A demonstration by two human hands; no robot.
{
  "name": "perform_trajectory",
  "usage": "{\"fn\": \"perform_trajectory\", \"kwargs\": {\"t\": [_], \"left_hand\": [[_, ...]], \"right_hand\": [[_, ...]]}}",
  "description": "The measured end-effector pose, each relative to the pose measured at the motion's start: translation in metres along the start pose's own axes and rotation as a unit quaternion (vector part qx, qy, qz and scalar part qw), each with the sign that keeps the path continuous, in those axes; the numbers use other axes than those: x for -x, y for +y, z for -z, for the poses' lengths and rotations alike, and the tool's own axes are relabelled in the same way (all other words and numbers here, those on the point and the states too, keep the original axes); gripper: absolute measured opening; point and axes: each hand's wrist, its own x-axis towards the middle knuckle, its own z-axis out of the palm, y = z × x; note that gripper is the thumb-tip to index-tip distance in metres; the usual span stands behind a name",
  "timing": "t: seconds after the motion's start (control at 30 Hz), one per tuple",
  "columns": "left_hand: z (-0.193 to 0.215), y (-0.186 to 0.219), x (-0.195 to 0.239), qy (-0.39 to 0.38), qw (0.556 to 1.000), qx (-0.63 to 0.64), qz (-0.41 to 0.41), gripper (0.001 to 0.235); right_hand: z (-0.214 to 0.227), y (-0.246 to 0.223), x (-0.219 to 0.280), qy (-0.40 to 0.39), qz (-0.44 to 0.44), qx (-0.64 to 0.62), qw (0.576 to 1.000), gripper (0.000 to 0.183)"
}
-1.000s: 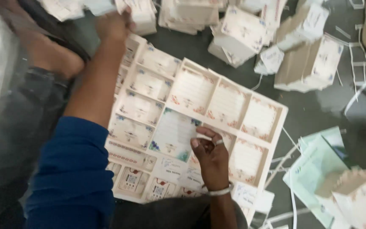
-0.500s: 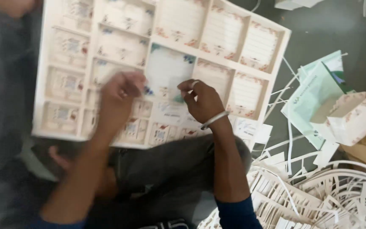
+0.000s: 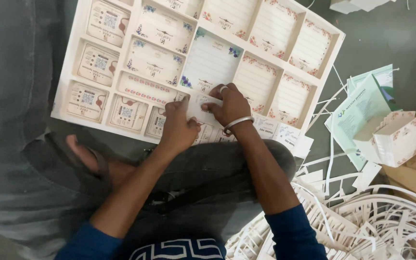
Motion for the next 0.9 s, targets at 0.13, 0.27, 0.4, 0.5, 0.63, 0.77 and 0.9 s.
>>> {"fn": "perform_trajectory", "kwargs": {"t": [0.13,0.27,0.4,0.5,0.63,0.77,0.9], "left_hand": [[-0.001,0.015,0.009,0.021,0.995,-0.089,-0.034,0.071],[0.001,0.020,0.004,0.022,0.997,-0.070,-0.022,0.078],[-0.001,0.025,0.003,0.053,0.995,-0.079,-0.031,0.072],[-0.004,0.022,-0.006,0.060,0.997,-0.047,0.010,0.059],[-0.006,0.025,-0.003,0.069,0.997,-0.039,-0.009,0.053],[0.007,0.061,-0.007,0.012,0.976,0.177,0.123,0.048],[0.018,0.080,-0.012,-0.019,0.948,0.239,0.207,0.046]], "right_hand": [[-0.007,-0.001,0.003,0.020,-0.031,-0.021,0.999,0.039],[-0.015,0.005,0.006,0.020,0.033,-0.007,0.999,0.038],[-0.004,0.000,0.004,-0.010,0.057,0.021,0.998,0.044],[0.004,0.000,-0.004,-0.021,0.061,0.025,0.998,0.044],[0.010,0.002,-0.005,-0.045,0.070,0.018,0.996,0.043],[0.030,-0.016,-0.008,-0.097,0.020,0.021,0.995,0.046],[0.034,-0.008,-0.009,-0.121,0.018,-0.005,0.993,0.047]]}}
